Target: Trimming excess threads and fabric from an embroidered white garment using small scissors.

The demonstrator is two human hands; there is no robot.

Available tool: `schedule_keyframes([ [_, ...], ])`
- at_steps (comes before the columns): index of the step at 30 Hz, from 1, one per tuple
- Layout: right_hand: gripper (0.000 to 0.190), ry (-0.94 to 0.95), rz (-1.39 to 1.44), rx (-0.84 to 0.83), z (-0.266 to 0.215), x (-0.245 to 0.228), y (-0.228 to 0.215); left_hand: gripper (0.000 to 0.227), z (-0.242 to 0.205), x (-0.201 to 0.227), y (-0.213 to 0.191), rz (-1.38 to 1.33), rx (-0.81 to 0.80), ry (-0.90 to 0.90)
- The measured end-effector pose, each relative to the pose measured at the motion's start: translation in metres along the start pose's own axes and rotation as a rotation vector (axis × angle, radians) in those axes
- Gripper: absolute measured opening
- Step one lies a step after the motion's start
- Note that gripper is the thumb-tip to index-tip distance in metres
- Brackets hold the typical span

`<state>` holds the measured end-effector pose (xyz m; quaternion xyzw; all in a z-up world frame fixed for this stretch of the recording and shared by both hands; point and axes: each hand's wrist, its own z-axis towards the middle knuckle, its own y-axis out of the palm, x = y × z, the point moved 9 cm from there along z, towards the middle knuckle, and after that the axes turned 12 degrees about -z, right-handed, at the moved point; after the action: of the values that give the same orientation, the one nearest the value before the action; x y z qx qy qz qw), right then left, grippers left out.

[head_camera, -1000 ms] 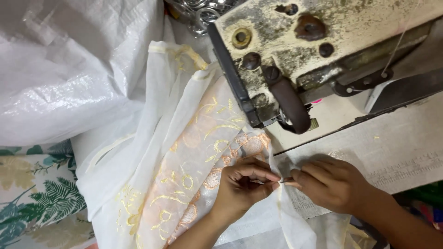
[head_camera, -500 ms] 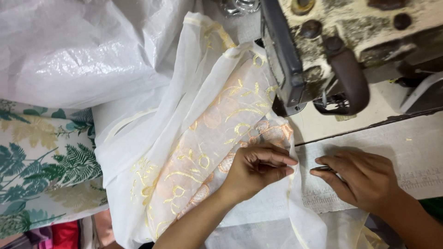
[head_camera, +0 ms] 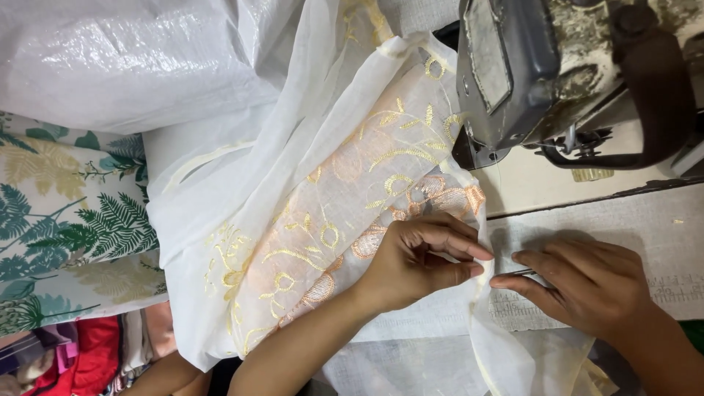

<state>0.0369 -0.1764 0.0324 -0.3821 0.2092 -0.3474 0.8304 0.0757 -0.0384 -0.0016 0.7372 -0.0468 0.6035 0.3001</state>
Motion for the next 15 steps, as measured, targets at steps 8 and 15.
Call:
schedule_keyframes([
  [8,0.036,-0.014,0.000,-0.026,0.006,-0.003,0.000,0.016,-0.003,-0.013,0.002,-0.150,0.026,-0.055],
  [15,0.037,-0.030,0.021,-0.013,0.005,-0.002,-0.001,0.011,-0.004,-0.013,0.003,-0.207,0.061,-0.036],
])
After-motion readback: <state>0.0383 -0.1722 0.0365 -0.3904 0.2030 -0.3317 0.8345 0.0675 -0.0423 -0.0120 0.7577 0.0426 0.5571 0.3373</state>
